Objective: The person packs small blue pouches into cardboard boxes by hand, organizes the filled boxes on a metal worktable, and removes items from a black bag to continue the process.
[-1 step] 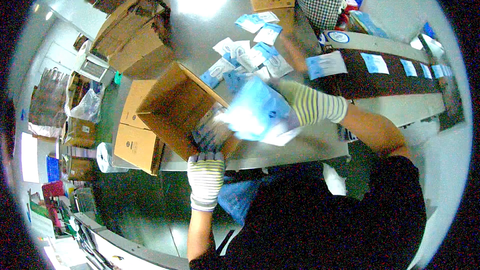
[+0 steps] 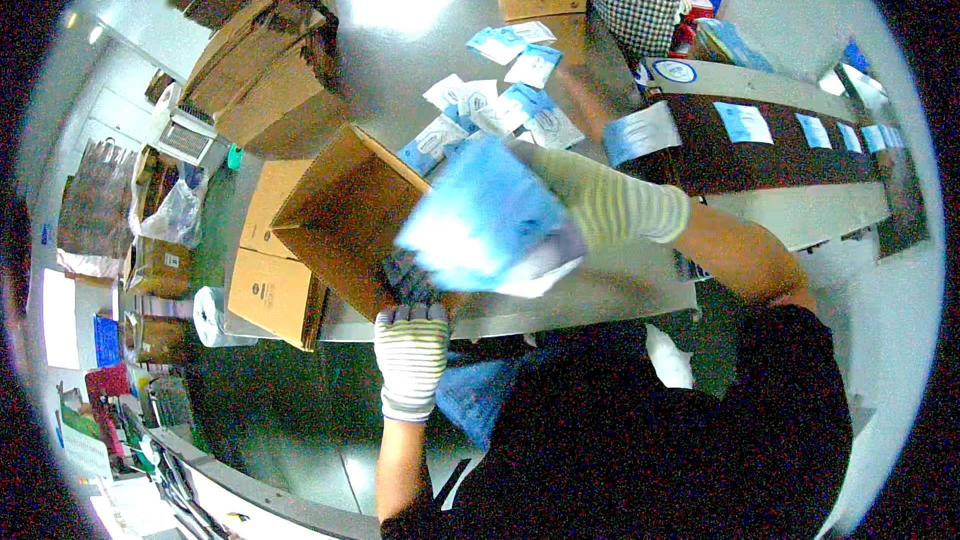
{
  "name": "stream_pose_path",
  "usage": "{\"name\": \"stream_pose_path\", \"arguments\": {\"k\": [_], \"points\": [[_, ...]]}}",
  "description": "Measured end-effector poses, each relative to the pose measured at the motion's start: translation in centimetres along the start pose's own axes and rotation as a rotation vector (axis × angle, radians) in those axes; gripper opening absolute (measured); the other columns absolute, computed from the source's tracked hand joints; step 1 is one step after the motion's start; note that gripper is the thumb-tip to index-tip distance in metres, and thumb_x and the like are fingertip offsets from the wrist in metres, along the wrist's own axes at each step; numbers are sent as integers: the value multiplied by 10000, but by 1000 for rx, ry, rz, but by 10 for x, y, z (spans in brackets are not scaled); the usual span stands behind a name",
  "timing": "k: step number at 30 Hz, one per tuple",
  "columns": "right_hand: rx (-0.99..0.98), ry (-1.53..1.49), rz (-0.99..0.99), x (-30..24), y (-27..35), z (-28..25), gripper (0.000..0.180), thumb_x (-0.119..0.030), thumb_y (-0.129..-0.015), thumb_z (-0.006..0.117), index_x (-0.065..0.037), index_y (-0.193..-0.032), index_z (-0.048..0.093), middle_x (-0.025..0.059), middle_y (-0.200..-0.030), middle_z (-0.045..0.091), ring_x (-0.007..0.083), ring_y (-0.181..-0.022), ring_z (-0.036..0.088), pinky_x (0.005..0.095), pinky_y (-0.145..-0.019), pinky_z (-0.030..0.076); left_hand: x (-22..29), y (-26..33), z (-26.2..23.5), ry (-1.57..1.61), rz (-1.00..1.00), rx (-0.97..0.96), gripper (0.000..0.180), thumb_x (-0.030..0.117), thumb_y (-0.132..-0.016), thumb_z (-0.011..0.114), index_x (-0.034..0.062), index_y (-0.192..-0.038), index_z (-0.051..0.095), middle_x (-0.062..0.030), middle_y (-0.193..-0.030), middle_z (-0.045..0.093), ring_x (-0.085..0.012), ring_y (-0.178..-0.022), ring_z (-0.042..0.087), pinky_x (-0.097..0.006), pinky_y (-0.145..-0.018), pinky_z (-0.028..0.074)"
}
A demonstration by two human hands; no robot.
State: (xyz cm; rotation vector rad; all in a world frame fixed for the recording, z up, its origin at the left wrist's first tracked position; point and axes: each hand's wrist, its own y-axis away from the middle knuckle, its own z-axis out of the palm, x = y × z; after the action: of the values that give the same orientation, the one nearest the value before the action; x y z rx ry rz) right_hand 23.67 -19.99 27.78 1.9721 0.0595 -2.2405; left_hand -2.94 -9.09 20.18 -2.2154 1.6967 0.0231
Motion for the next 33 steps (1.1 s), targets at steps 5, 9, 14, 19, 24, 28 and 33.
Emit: {"name": "stream_pose_path", "arguments": {"k": [5,9,14,19,24,28,33], "points": [[127,1369,-411,-23,-110,45,415,-232,-731,684,-14,-1051,535,138,-907,637,298,-898,633,428,-748,505,14,-2,2,-75,39,20,112,224,-784,520,134,-847,539,-28,-747,515,-200,-760,532,-374,-721,396],[10,2006,-64,63,-171,70,417,-229,-864,497,25,-1189,560,211,-1153,576,373,-1019,561,570,-913,420,26,7,7,-125,102,22,89,229,-775,533,147,-809,521,-20,-740,503,-201,-768,523,-381,-750,410],[-31,1408,-460,41,-99,68,621,-309,-805,617,-53,-1337,425,168,-1348,456,337,-1172,512,491,-966,430,11,7,1,-53,-51,92,148,243,-767,634,134,-765,534,-32,-687,511,-208,-678,537,-392,-736,437],[385,978,-625,27,-3,36,549,-259,-784,710,-51,-1239,484,157,-1214,544,343,-1111,546,428,-936,458,-3,-3,4,17,-30,119,211,244,-758,678,111,-814,525,-58,-703,511,-246,-715,550,-423,-791,448],[532,1127,-271,84,64,-18,499,-374,-851,641,-60,-1218,514,175,-1194,574,367,-1052,566,449,-927,452,-5,-3,4,15,-80,271,213,201,-758,679,110,-847,508,-63,-743,512,-243,-773,542,-436,-861,444],[530,1259,103,97,93,-66,547,-500,-880,556,-67,-1214,545,200,-1142,606,375,-1011,589,455,-903,459,1,-5,5,1,-100,252,191,161,-751,676,108,-789,497,-64,-720,497,-246,-753,529,-452,-897,430],[677,1146,86,92,106,-139,468,-439,-845,609,-69,-1132,614,193,-1084,639,349,-1005,612,424,-891,476,26,-9,-12,-24,-209,92,152,155,-738,660,105,-739,517,-60,-720,513,-259,-800,549,-554,-1012,354]]}}
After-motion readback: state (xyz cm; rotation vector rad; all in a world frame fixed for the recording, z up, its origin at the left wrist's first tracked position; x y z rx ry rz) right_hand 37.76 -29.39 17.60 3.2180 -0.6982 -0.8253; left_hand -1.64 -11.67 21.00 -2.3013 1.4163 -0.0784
